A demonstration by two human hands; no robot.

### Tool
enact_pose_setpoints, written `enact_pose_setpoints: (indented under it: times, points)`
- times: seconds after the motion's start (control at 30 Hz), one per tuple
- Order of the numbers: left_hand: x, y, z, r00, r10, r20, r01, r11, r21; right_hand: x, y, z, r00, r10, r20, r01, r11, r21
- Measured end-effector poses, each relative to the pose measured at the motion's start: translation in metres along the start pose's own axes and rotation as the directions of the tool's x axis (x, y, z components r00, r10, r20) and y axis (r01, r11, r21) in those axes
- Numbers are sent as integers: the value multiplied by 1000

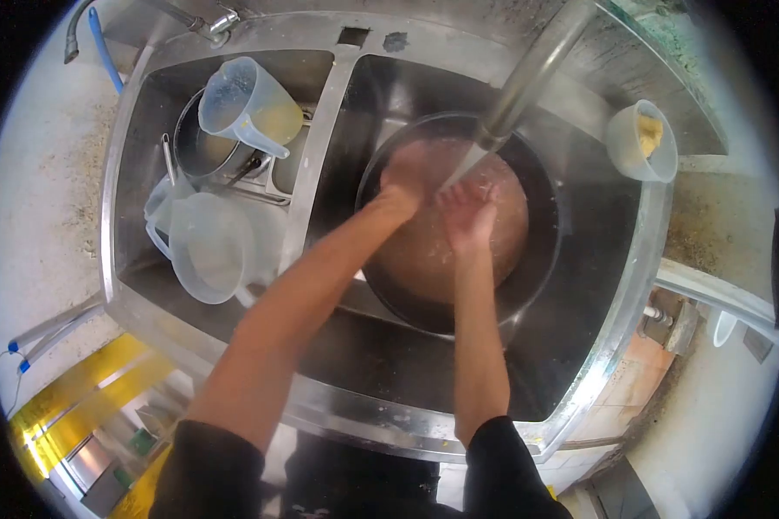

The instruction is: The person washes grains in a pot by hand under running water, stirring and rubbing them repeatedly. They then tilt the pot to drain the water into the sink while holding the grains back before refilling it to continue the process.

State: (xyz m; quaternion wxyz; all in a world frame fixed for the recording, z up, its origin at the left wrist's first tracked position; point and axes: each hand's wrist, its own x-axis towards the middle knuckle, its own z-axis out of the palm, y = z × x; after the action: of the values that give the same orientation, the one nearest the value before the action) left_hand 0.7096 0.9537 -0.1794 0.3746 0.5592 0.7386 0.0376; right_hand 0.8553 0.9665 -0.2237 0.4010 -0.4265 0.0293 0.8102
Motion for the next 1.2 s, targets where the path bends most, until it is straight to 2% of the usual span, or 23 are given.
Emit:
enact_pose_setpoints:
  times: [0.07,0.1,0.13,0.2,0.23,0.27,0.3,0.37,0.43,0.47,0.53,0.57,0.6,0.63,0.67,0.7,0.73,0.8,0.83,0.9,1.03,1.1,1.2]
  points:
    - [-25,4,18,982,-186,27,184,981,53,-5,-2,0,999,-2,-35,1,1000,-32]
    - [-38,15,23,965,-177,194,44,836,547,-7,-5,4,998,-11,-60,8,998,-64]
    - [-36,11,32,965,-180,190,45,829,558,-8,-6,9,999,-9,-53,7,999,-52]
    - [-33,-6,55,985,-155,72,152,987,53,-10,-2,12,995,-95,-23,85,957,-277]
    - [-30,-8,59,983,-163,79,159,986,51,-10,1,9,996,-86,-29,75,958,-278]
    - [-25,0,47,977,-211,-2,194,899,-394,-6,3,7,990,-138,15,135,935,-329]
    - [-20,10,33,956,-288,-54,147,630,-763,-2,4,5,981,-186,63,196,904,-380]
    - [-18,36,-5,979,-174,-102,-29,379,-925,-2,5,1,983,-182,13,174,908,-382]
    - [8,44,-12,998,-50,-38,-31,138,-990,-4,6,-2,983,-182,-30,157,911,-383]
    - [15,47,-4,998,-55,-45,-37,128,-991,-6,5,-4,986,-153,-62,124,934,-336]
    - [28,48,11,992,102,-70,-103,360,-927,-8,4,0,988,-127,-83,97,951,-294]
    - [13,70,-22,986,98,138,16,758,-652,-11,6,1,982,-137,-128,102,963,-250]
    - [10,69,-7,986,96,139,18,758,-652,-13,9,0,974,-144,-175,109,974,-200]
    - [3,68,10,997,79,-18,-73,779,-622,-9,12,-6,977,-187,101,202,965,-167]
    - [-2,66,23,982,68,-175,-158,802,-577,-10,15,0,978,-185,100,200,967,-161]
    - [-30,66,-14,996,86,-24,-83,788,-609,-11,16,11,970,-172,174,189,978,-87]
    - [-44,61,-27,996,87,-20,-82,790,-608,-9,16,19,955,-164,248,174,985,-17]
    - [-61,53,-36,959,163,-234,-280,692,-665,17,27,2,927,-220,302,229,973,7]
    - [-67,45,-30,960,166,-225,-276,694,-665,10,30,12,957,-179,229,201,976,-79]
    - [-77,26,-7,893,-44,-447,-315,649,-692,6,35,31,983,-143,119,169,953,-252]
    - [-99,-1,23,901,-174,-398,-288,448,-846,37,50,55,991,-115,69,124,981,-147]
    - [-100,-11,34,811,-258,-526,-388,435,-812,16,45,90,985,-80,-154,64,993,-103]
    - [-104,-19,39,838,-300,-456,-348,350,-870,13,34,82,1000,11,-4,-11,986,-169]
